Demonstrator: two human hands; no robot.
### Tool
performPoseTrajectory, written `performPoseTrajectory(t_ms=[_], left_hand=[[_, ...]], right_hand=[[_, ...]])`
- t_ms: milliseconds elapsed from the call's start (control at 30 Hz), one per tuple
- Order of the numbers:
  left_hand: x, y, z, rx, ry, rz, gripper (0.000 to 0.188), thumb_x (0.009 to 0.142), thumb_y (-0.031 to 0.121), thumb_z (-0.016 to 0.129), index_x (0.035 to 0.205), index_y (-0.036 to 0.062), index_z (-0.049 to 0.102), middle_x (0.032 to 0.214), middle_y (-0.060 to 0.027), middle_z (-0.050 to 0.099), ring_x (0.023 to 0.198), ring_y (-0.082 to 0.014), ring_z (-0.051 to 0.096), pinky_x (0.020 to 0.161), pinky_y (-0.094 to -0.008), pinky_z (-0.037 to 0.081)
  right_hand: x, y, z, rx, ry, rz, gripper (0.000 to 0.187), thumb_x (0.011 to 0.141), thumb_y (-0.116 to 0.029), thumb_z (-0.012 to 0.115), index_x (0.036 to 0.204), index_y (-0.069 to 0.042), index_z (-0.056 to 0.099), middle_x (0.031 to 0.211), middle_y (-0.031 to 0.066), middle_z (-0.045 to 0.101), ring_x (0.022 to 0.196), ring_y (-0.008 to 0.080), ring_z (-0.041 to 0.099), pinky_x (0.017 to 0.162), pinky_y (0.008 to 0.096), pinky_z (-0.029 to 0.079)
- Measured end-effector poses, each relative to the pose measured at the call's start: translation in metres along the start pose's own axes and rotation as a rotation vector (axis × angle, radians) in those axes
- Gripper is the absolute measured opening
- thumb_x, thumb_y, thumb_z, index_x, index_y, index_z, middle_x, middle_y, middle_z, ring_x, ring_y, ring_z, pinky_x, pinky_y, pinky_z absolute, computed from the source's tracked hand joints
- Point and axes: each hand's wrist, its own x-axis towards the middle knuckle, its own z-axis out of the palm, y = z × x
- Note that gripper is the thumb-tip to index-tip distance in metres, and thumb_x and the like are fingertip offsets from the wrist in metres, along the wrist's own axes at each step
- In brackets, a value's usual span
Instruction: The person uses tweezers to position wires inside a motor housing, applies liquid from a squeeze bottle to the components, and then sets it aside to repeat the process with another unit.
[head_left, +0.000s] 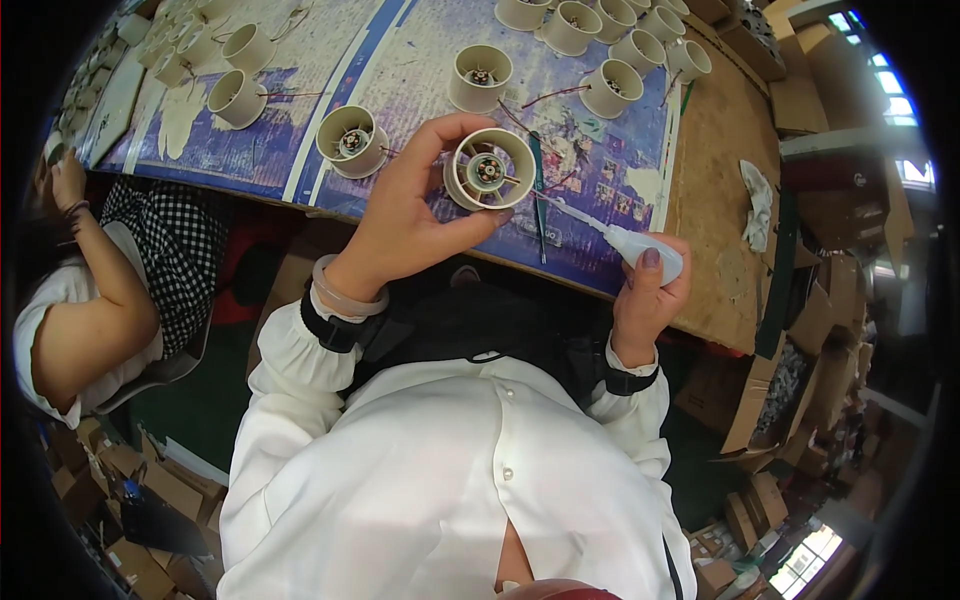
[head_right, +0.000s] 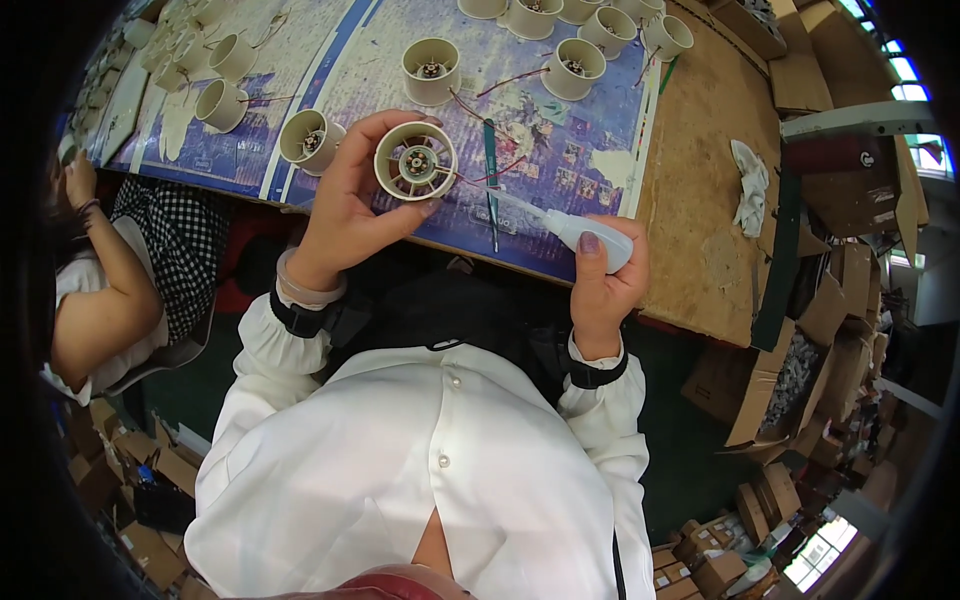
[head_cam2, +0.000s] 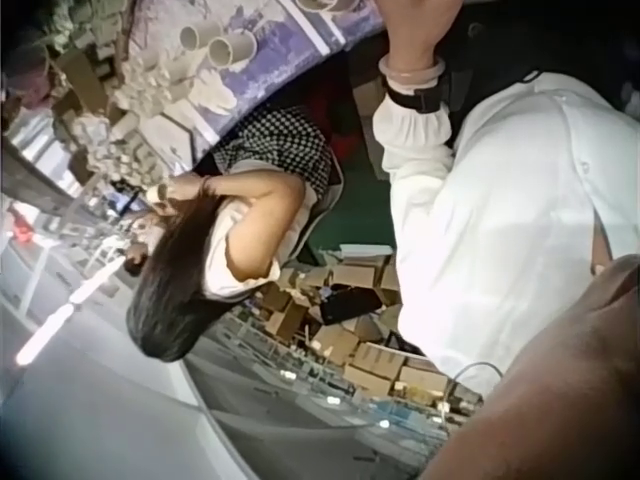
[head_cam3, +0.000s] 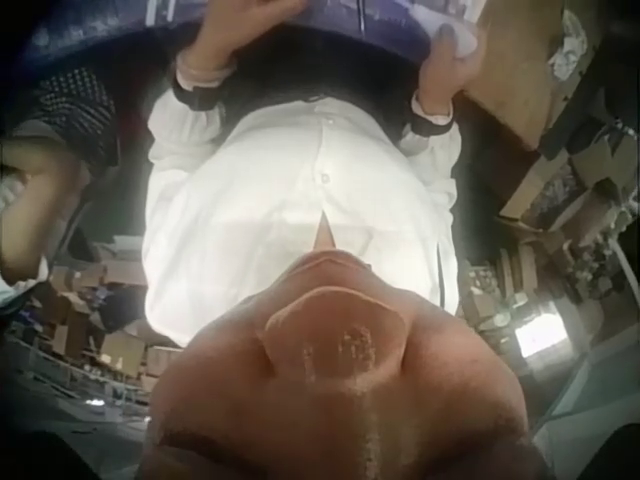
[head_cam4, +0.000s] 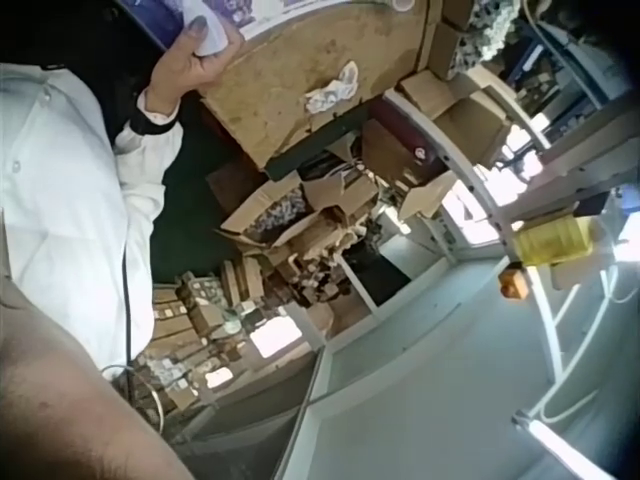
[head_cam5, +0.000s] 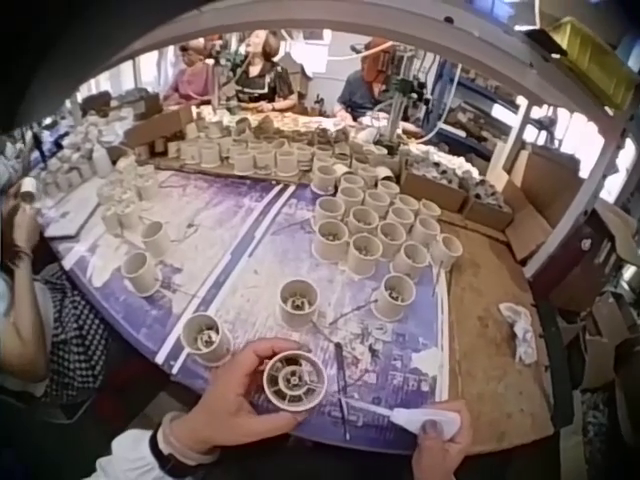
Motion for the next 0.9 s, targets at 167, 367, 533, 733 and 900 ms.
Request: performPoseTrajectory(t_ms=[167, 367, 533, 733, 900], left_hand=[[-0.001, 0.001, -0.003, 0.002, -0.054, -0.06, 0.066, 0.073, -0.006, 0.069, 0.132, 0.0018, 0.04, 0.127, -0.0087, 0.051, 0.118, -0.0164, 0.051, 0.102, -0.0307, 0.041], [-0.002, -0.005, -0.001, 0.035, -0.009, 0.009, 0.063, 0.072, 0.005, 0.076, 0.127, 0.0049, 0.046, 0.119, -0.0069, 0.055, 0.11, -0.0162, 0.056, 0.092, -0.0288, 0.046], [-0.004, -0.001, -0.003, 0.028, -0.053, -0.067, 0.065, 0.073, -0.006, 0.069, 0.131, 0.0017, 0.041, 0.125, -0.0077, 0.051, 0.117, -0.016, 0.051, 0.101, -0.0299, 0.041], [-0.004, -0.002, -0.004, 0.035, -0.052, -0.069, 0.065, 0.072, -0.005, 0.07, 0.131, 0.0017, 0.042, 0.125, -0.0076, 0.051, 0.116, -0.0157, 0.052, 0.101, -0.03, 0.042], [-0.004, -0.002, -0.004, 0.051, -0.054, -0.071, 0.065, 0.072, -0.005, 0.07, 0.13, 0.0017, 0.042, 0.125, -0.0076, 0.051, 0.116, -0.0157, 0.052, 0.101, -0.0298, 0.042]], right_hand=[[-0.001, 0.004, -0.003, -0.007, -0.003, -0.004, 0.027, 0.092, -0.028, 0.062, 0.097, -0.003, 0.054, 0.078, 0.0016, 0.056, 0.063, 0.0046, 0.044, 0.056, 0.0188, 0.033], [-0.004, -0.006, 0.002, -0.047, -0.007, -0.062, 0.027, 0.092, -0.028, 0.063, 0.096, -0.003, 0.055, 0.083, 0.0024, 0.056, 0.07, 0.0069, 0.047, 0.063, 0.0205, 0.037], [-0.006, -0.013, 0.001, -0.147, -0.037, -0.143, 0.028, 0.092, -0.029, 0.063, 0.096, -0.002, 0.056, 0.087, 0.003, 0.057, 0.075, 0.0086, 0.049, 0.069, 0.0223, 0.039], [-0.005, -0.018, -0.004, -0.2, -0.087, -0.226, 0.027, 0.091, -0.027, 0.064, 0.097, -0.002, 0.056, 0.088, 0.0038, 0.057, 0.075, 0.0089, 0.049, 0.07, 0.0229, 0.04], [0.0, -0.018, -0.008, -0.243, -0.147, -0.316, 0.027, 0.087, -0.023, 0.069, 0.098, -0.001, 0.057, 0.084, 0.006, 0.059, 0.071, 0.0117, 0.05, 0.065, 0.0246, 0.041]])
